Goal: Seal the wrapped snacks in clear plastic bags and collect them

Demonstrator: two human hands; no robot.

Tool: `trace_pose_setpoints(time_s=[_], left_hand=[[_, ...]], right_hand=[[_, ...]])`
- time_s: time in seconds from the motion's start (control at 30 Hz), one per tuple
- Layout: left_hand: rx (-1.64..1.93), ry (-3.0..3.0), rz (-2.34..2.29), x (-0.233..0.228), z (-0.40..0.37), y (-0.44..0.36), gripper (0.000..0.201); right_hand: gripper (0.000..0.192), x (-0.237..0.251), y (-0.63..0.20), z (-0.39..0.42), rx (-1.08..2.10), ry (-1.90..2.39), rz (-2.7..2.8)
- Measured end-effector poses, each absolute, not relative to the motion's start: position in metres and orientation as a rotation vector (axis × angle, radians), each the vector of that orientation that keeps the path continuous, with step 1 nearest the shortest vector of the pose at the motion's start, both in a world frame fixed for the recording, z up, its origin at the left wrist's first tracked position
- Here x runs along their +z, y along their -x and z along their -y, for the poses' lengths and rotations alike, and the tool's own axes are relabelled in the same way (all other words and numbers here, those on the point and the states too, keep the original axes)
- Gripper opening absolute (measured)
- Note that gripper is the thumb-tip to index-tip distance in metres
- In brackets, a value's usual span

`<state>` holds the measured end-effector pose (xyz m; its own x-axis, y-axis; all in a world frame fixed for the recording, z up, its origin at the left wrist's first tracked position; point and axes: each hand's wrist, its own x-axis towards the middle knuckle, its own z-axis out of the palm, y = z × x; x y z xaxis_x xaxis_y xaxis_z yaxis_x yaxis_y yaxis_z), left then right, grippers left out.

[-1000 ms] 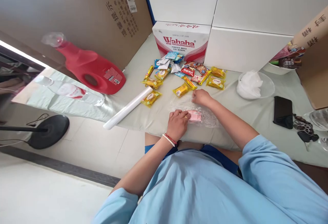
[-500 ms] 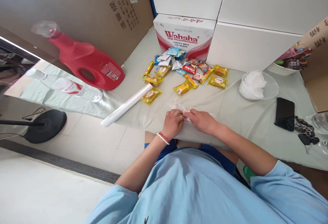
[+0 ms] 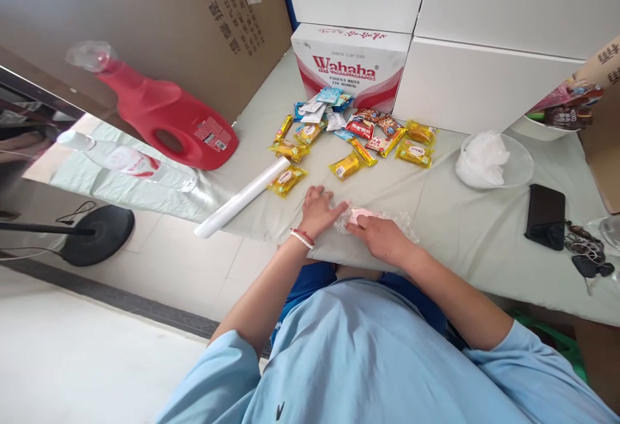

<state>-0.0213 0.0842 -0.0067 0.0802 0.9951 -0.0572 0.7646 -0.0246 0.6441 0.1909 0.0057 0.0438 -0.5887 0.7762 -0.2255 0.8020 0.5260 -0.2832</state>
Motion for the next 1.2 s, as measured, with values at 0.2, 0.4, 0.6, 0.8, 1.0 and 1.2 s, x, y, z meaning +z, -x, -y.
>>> trace_pose_setpoints(time_s=[0.2,0.4,0.6,0.8,1.0,1.2], left_hand=[[0.572,-1.859,-1.465,0.012,-0.059,0.032,0.017],[0.732,-1.801,-1.515,0.033,-0.026,-0.012,0.016],[0.522,-2.298,-1.407,0.033,0.001,-0.047,0.037],[0.422,-2.541,-1.389,0.013,0.019,-0.042,0.05],[0.398,-2.663,-1.426,-0.001,0.027,-0.042,0.063],[0.304,-2.855,-1.456,-0.002,0.027,-0.042,0.053]], right_hand=[[0.041,0.025,-0.208,-0.001,-0.857,-1.502,-2.844],[0.038,0.014,-0.195,0.0,-0.966,-1.6,-2.891],[0.03,0.027,-0.224,0.012,-1.582,-1.437,-3.051],[0.038,0.02,-0.262,0.02,-0.77,-2.514,-2.586],[0.007,0.006,-0.257,0.03,-0.719,-2.467,-2.534],[0.013,0.042,-0.251,0.008,-1.353,-2.559,-2.317]])
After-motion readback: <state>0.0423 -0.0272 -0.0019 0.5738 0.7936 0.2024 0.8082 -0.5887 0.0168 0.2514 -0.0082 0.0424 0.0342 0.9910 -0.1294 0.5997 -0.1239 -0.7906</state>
